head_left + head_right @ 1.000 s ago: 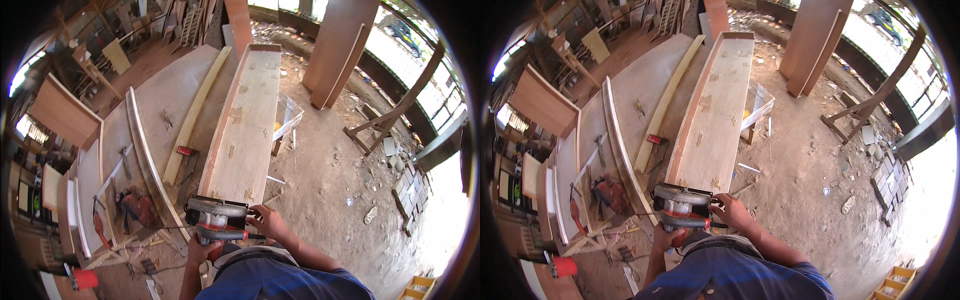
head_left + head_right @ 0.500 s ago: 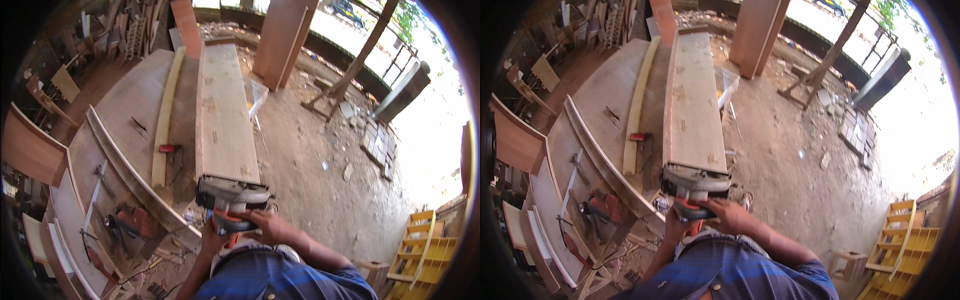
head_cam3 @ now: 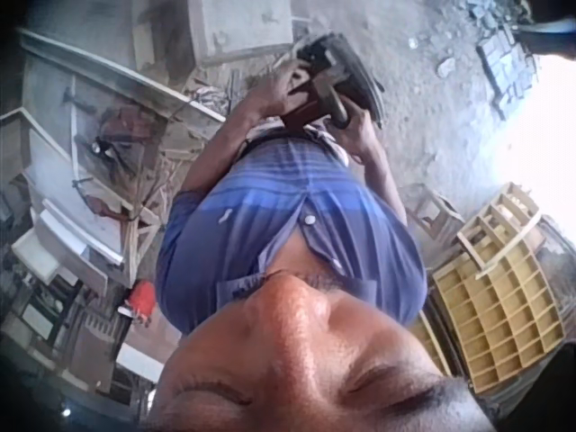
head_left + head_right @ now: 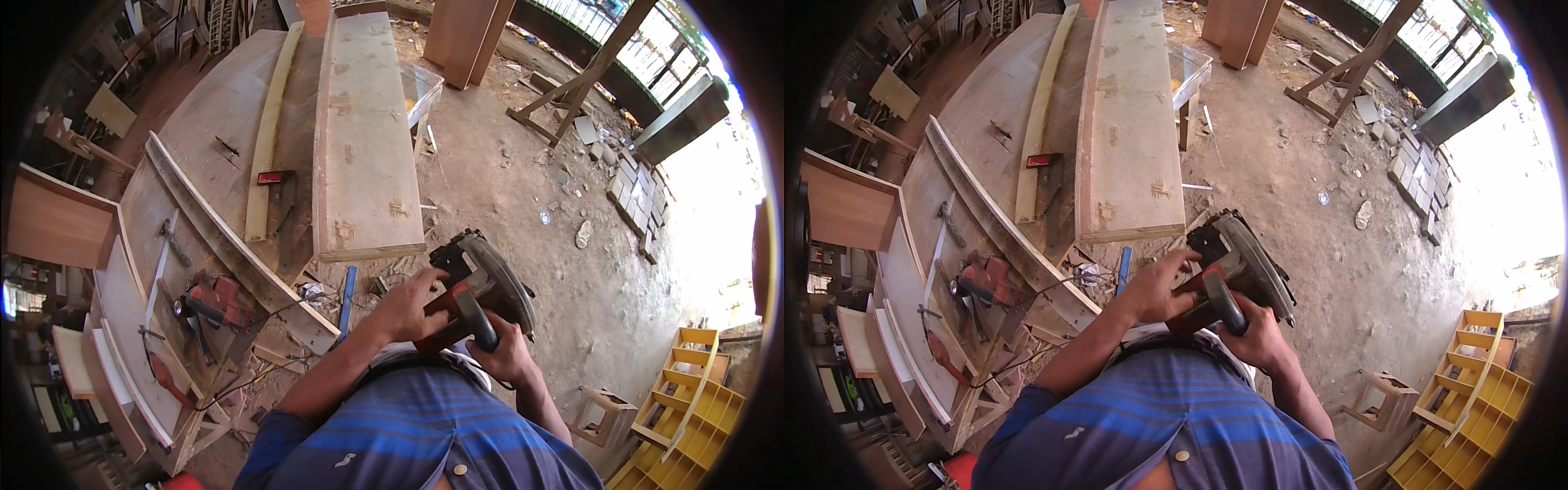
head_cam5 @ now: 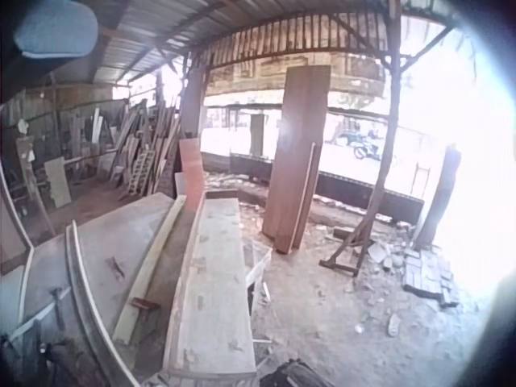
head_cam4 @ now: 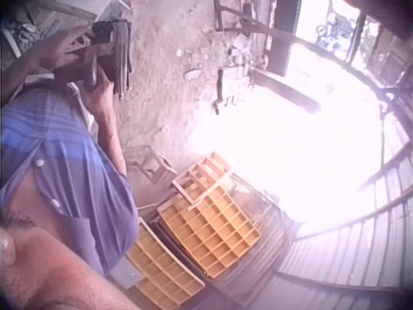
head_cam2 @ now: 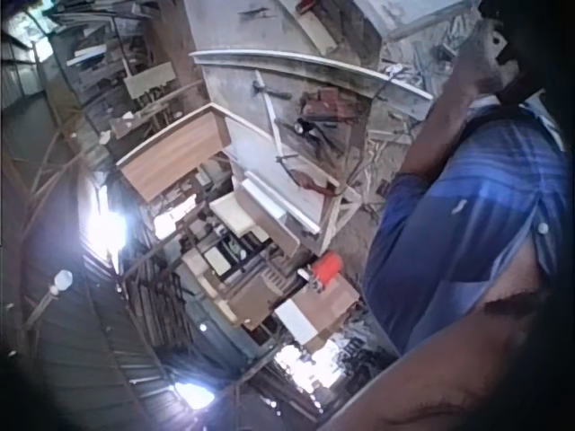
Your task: The person prepares a circular saw by plugging it in and adjusting the blade depth, then cuts a wooden plank on a workbench. They subsequently use a hand saw to cut a smaller piece of wood and fit it into a wooden frame structure, assembling the components by hand.
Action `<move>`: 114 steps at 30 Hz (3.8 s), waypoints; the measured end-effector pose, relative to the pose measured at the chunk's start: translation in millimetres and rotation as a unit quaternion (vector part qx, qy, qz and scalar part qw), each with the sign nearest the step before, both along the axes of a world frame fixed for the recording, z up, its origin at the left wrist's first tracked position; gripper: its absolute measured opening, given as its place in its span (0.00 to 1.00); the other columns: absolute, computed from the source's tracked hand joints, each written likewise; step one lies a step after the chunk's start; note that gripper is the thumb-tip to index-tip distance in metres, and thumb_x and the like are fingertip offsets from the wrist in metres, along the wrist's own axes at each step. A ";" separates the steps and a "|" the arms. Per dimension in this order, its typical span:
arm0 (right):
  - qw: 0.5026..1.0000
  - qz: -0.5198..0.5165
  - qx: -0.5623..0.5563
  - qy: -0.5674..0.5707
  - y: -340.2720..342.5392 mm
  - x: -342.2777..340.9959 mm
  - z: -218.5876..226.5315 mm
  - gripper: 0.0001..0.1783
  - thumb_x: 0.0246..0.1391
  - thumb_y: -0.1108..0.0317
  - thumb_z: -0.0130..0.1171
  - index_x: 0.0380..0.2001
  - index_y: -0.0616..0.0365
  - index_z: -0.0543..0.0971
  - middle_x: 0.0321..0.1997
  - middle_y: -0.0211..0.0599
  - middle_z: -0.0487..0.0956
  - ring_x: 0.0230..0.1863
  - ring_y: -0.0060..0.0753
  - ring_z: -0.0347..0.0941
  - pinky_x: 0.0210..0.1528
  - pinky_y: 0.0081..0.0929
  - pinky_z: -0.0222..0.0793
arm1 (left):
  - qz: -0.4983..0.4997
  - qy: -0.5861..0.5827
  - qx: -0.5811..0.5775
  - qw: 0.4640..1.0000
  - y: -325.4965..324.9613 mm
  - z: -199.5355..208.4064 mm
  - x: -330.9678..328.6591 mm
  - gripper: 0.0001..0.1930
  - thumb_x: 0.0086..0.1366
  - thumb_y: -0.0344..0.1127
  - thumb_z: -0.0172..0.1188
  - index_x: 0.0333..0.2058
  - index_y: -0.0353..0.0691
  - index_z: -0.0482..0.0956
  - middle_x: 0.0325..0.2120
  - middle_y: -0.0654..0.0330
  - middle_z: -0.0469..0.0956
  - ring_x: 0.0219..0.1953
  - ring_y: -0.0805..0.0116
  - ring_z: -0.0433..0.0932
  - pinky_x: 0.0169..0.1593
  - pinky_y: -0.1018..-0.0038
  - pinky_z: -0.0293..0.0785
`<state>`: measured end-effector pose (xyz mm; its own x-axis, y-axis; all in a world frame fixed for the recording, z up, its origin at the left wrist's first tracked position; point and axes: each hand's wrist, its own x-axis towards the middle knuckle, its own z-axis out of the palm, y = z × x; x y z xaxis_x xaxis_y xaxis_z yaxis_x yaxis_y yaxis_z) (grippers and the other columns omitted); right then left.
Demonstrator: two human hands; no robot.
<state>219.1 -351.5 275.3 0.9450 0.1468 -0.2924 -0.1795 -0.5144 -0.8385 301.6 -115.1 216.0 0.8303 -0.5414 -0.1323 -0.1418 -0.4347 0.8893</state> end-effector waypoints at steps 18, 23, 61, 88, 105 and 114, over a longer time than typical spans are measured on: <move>0.999 -0.031 0.021 0.009 29.8 -41.2 -18.8 0.33 0.50 0.66 0.66 0.62 0.58 0.77 0.38 0.58 0.85 0.43 0.61 0.84 0.49 0.47 0.78 | -0.124 -0.105 0.248 0.955 -101.9 79.8 84.1 0.32 0.46 0.61 0.79 0.37 0.39 0.83 0.32 0.50 0.85 0.35 0.53 0.86 0.44 0.61 0.82; 0.995 -0.085 0.038 -0.024 88.4 -34.7 -21.2 0.32 0.50 0.66 0.67 0.61 0.60 0.77 0.37 0.60 0.84 0.42 0.63 0.83 0.47 0.49 0.79 | -0.093 -0.051 0.279 0.955 -50.7 50.7 134.6 0.36 0.46 0.66 0.79 0.39 0.37 0.83 0.36 0.48 0.87 0.41 0.53 0.87 0.46 0.63 0.82; 0.968 -0.181 0.171 -0.042 178.0 3.4 -44.1 0.42 0.68 0.30 0.44 0.52 0.65 0.75 0.40 0.62 0.85 0.44 0.66 0.83 0.47 0.58 0.78 | -0.159 0.107 0.219 0.957 -6.1 -19.2 204.8 0.24 0.67 0.56 0.71 0.40 0.35 0.89 0.24 0.75 0.72 0.27 0.82 0.62 0.32 0.78 0.56; 0.967 -0.175 0.178 -0.052 174.2 6.4 -49.7 0.42 0.68 0.30 0.45 0.54 0.64 0.76 0.40 0.62 0.85 0.45 0.66 0.83 0.48 0.57 0.79 | -0.146 0.112 0.209 0.961 -5.7 -18.8 203.8 0.22 0.68 0.54 0.71 0.40 0.36 0.90 0.26 0.73 0.79 0.27 0.83 0.67 0.32 0.80 0.60; 0.964 -0.179 0.188 -0.054 173.3 9.2 -48.2 0.43 0.68 0.32 0.47 0.51 0.71 0.77 0.41 0.64 0.85 0.46 0.65 0.83 0.49 0.55 0.79 | -0.144 0.103 0.213 0.961 1.4 -25.8 215.7 0.22 0.68 0.54 0.71 0.40 0.37 0.90 0.24 0.75 0.76 0.25 0.84 0.65 0.31 0.80 0.60; 0.964 -0.182 0.185 -0.055 175.6 13.6 -52.2 0.43 0.68 0.32 0.47 0.51 0.70 0.78 0.41 0.63 0.85 0.46 0.64 0.84 0.50 0.54 0.80 | -0.141 0.115 0.217 0.959 -2.3 -21.1 213.5 0.22 0.68 0.53 0.71 0.41 0.35 0.89 0.26 0.72 0.79 0.27 0.83 0.71 0.33 0.80 0.66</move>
<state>232.7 -175.9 223.1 0.9760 -0.1251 -0.1785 -0.1909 -0.0957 -0.9769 515.0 -117.4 194.9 0.5808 -0.5931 -0.5576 -0.1310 -0.7441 0.6551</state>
